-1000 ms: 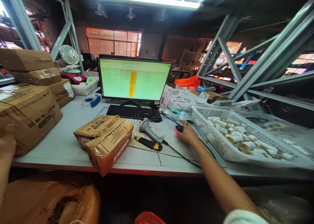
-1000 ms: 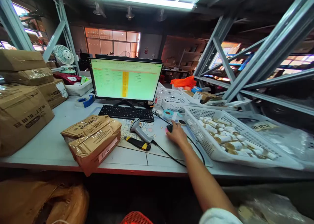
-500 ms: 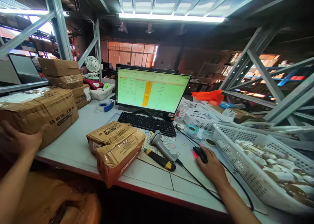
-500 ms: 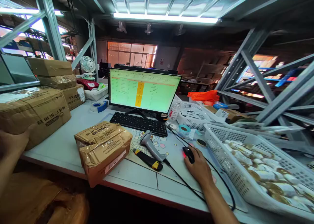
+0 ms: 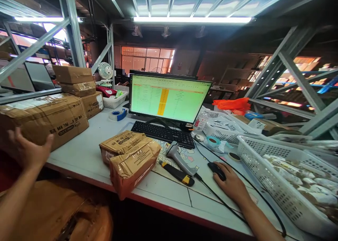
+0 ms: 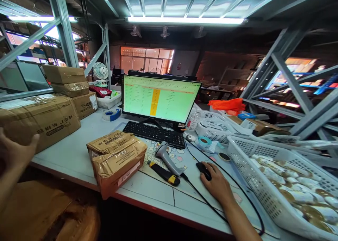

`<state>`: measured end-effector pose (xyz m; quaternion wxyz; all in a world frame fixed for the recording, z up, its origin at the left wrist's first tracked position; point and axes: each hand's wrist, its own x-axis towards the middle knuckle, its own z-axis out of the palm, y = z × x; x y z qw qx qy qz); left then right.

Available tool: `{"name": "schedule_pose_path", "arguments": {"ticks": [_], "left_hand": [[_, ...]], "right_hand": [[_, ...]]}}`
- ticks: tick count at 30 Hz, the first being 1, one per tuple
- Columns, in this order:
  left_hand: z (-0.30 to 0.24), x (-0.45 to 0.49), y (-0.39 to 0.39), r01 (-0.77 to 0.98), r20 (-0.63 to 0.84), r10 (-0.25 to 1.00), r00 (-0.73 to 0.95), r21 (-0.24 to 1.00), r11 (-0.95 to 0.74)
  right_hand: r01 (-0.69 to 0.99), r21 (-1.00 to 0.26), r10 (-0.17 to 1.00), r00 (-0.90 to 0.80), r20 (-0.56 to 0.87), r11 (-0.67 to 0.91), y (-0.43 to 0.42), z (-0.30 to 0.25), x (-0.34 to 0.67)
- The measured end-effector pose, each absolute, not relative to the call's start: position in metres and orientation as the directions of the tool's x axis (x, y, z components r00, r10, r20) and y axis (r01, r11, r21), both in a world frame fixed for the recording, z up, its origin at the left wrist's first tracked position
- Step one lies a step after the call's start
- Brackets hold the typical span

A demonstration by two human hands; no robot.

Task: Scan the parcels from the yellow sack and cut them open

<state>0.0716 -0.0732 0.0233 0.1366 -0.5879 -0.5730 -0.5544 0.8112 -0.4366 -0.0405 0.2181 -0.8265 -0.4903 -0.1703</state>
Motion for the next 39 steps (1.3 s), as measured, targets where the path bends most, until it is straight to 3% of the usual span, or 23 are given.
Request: {"name": "schedule_pose_path", "arguments": {"ticks": [1,3,5,9,11,14,16,20,23,27,31,35,39], "left_hand": [[0.022,0.092,-0.089,0.793,0.825,0.51,-0.244,0.472,-0.384],[0.018,0.136,-0.119,0.674,0.8,0.601,0.002,0.443,-0.591],[0.011,0.173,-0.141,0.553,0.733,0.655,0.184,0.474,-0.685],[-0.009,0.214,-0.151,0.441,0.51,0.748,0.425,0.605,-0.663],[-0.018,0.224,-0.153,0.428,0.464,0.753,0.466,0.627,-0.651],[-0.024,0.24,-0.166,0.42,0.52,0.729,0.446,0.597,-0.683],[-0.025,0.253,-0.174,0.451,0.55,0.722,0.42,0.564,-0.692],[-0.019,0.263,-0.176,0.584,0.532,0.745,0.402,0.478,-0.656],[-0.009,0.254,-0.163,0.682,0.515,0.733,0.444,0.336,-0.649],[0.0,0.24,-0.135,0.672,0.526,0.651,0.547,0.188,-0.717],[0.008,0.227,-0.106,0.599,0.587,0.593,0.551,0.217,-0.771],[0.028,0.197,-0.078,0.642,0.713,0.627,0.315,0.326,-0.694],[0.062,0.15,-0.058,0.68,0.805,0.575,0.144,0.342,-0.649]], "right_hand": [[0.884,-0.204,0.734,0.465,0.495,-0.421,-0.436,-0.041,0.812],[0.886,-0.219,0.732,0.462,0.501,-0.409,-0.436,-0.039,0.813],[0.897,-0.218,0.717,0.438,0.542,-0.384,-0.436,-0.027,0.808],[0.959,-0.176,0.688,0.281,0.67,-0.22,-0.421,0.023,0.755],[0.988,-0.15,0.766,0.115,0.633,-0.025,-0.406,0.047,0.703],[0.963,-0.139,0.852,-0.129,0.507,0.229,-0.376,0.061,0.617],[0.939,-0.162,0.865,-0.201,0.459,0.304,-0.353,0.053,0.571],[0.924,-0.254,0.854,-0.126,0.505,0.286,-0.31,0.029,0.528],[0.904,-0.299,0.829,-0.098,0.551,0.305,-0.291,0.023,0.523],[0.871,-0.342,0.818,-0.11,0.565,0.353,-0.279,0.024,0.515],[0.834,-0.41,0.841,-0.113,0.529,0.369,-0.266,0.019,0.503],[0.768,-0.504,0.855,-0.107,0.508,0.395,-0.242,0.01,0.487],[0.718,-0.545,0.857,-0.144,0.494,0.434,-0.185,0.008,0.455]]}}
